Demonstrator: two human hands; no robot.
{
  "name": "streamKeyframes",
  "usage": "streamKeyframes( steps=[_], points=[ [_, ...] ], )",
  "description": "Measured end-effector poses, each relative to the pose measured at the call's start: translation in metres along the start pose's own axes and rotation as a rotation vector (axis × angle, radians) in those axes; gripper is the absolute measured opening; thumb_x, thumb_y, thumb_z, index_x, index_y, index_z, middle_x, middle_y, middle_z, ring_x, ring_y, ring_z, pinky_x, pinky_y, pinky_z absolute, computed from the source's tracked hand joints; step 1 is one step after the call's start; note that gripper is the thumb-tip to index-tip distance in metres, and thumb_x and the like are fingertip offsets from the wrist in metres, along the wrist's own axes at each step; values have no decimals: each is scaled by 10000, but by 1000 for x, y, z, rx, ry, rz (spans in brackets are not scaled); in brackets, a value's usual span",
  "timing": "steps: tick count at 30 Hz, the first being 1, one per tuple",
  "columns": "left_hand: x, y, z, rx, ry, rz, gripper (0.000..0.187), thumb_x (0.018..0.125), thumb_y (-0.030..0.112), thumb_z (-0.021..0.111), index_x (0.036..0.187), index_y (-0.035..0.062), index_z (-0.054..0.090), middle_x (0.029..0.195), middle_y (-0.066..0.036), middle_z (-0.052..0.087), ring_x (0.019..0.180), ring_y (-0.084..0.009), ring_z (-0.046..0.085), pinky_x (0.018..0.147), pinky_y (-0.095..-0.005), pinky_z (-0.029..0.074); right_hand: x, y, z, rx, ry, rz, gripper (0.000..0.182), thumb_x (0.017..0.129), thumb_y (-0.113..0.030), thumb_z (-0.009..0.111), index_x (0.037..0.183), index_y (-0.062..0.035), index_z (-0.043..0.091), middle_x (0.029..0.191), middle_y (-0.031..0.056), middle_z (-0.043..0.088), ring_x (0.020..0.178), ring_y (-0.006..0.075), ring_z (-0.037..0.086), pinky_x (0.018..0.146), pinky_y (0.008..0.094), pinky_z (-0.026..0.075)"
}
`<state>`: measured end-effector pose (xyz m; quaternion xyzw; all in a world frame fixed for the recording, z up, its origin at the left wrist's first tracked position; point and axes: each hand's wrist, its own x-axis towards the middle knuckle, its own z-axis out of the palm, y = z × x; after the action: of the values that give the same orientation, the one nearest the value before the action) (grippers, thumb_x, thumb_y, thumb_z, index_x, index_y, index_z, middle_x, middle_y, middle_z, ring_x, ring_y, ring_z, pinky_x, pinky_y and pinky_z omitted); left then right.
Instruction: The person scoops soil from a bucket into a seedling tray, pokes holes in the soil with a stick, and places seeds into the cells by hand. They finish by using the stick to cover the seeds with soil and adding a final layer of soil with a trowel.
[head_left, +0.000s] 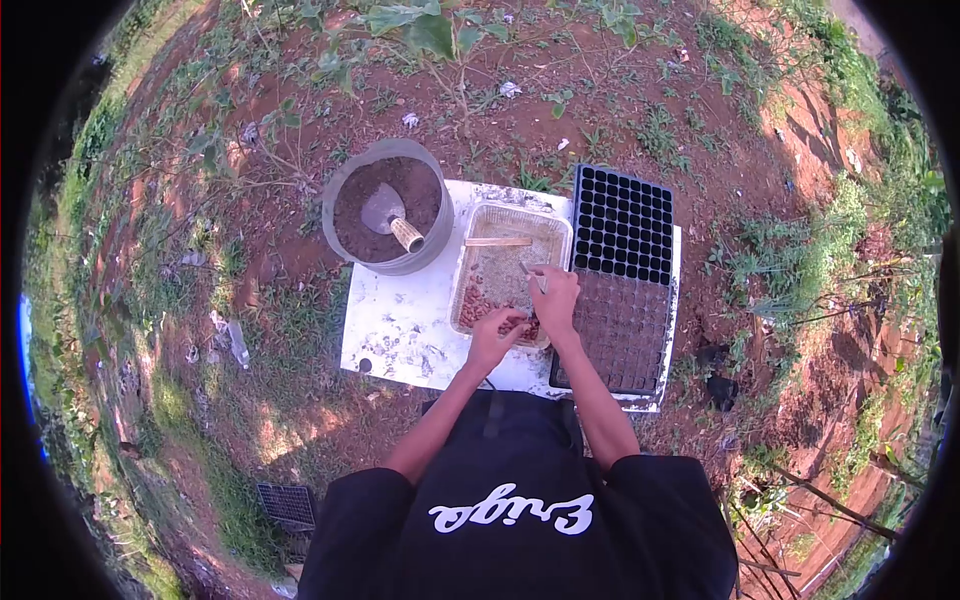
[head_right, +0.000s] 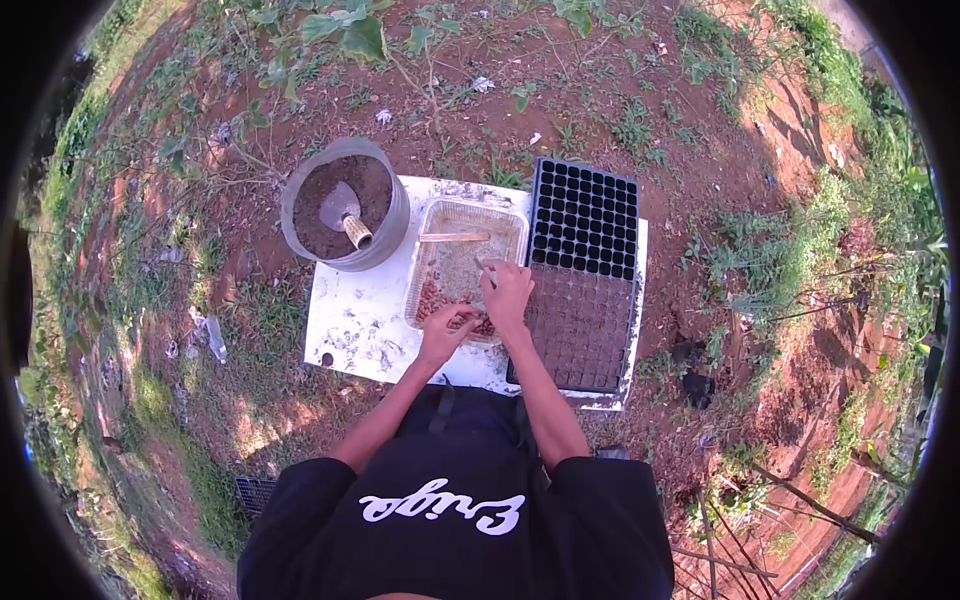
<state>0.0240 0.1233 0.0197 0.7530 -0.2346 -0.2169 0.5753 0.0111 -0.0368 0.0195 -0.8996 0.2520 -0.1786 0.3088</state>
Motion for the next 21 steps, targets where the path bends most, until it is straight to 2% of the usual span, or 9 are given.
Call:
streamKeyframes(
  steps=[1, 3, 5, 7, 10, 11, 13, 16, 21],
  points=[
    [1, 0, -7, 77, 52, 44, 182, 893, 86, 677, 1055, 4, 668, 898, -134, 714, 804, -221, 693, 764, -354, 531, 13, -16, 7, 135, 86, -99, 180, 883, -189, 670, 1028, -89, 708, 904, 131, 693, 854, 302, 616, 806, 438, 448],
    [2, 3, -17, 66, 95, -42, 166, 908, 74, 646, 1054, -4, 658, 902, -150, 716, 812, -222, 696, 758, -356, 530, 32, -73, 9, 508, -88, 88, 219, 947, -225, 607, 1078, -67, 682, 878, 176, 688, 754, 339, 647, 700, 443, 489],
    [0, -13, -20, 57, 114, -141, 181, 931, 89, 589, 1058, -32, 630, 878, -187, 707, 819, -249, 707, 747, -374, 525, 49, -138, -10, 593, -374, 40, 322, 1003, -290, 535, 1206, -48, 595, 880, 225, 687, 790, 376, 680, 669, 452, 505],
    [-2, -12, -21, 147, 125, -87, 206, 929, 123, 596, 1050, -41, 625, 873, -198, 702, 832, -267, 710, 746, -383, 524, 64, -182, -14, 417, -570, -30, 441, 1001, -368, 532, 1283, -31, 490, 888, 276, 678, 853, 408, 689, 719, 467, 517],
    [-5, -20, -22, 196, 110, -30, 295, 916, 193, 606, 1072, -58, 616, 898, -222, 699, 892, -339, 708, 771, -426, 520, 72, -203, 24, 189, -604, -74, 573, 956, -465, 575, 1274, -5, 450, 898, 316, 670, 899, 446, 682, 783, 501, 522],
    [-7, -17, -24, 209, 44, -5, 318, 916, 199, 600, 1110, -53, 612, 964, -228, 696, 955, -359, 691, 812, -433, 515, 76, -207, 36, 227, -718, 59, 627, 917, -490, 602, 1233, 32, 458, 914, 335, 666, 941, 477, 664, 860, 539, 506],
    [-8, -13, -26, 176, 13, 103, 393, 905, 212, 596, 1222, -20, 594, 1154, -234, 666, 1130, -379, 630, 928, -432, 491, 79, -206, 47, 278, -721, 95, 597, 916, -449, 597, 1217, 47, 458, 926, 337, 668, 946, 481, 662, 861, 548, 506],
    [-8, -15, -30, 128, -33, 85, 418, 899, 209, 599, 1260, 0, 579, 1229, -227, 638, 1181, -360, 606, 971, -414, 477, 71, -206, 52, 244, -566, 21, 463, 896, -306, 587, 1135, 76, 482, 909, 339, 668, 876, 494, 668, 802, 547, 532],
    [-2, -38, -22, 94, 1, 116, 333, 863, 187, 632, 1115, -31, 619, 1014, -216, 677, 1006, -355, 663, 867, -438, 500, 54, -198, 20, 245, -387, -135, 367, 862, -135, 592, 1157, 72, 519, 965, 346, 621, 933, 500, 637, 798, 543, 519]
  ],
)
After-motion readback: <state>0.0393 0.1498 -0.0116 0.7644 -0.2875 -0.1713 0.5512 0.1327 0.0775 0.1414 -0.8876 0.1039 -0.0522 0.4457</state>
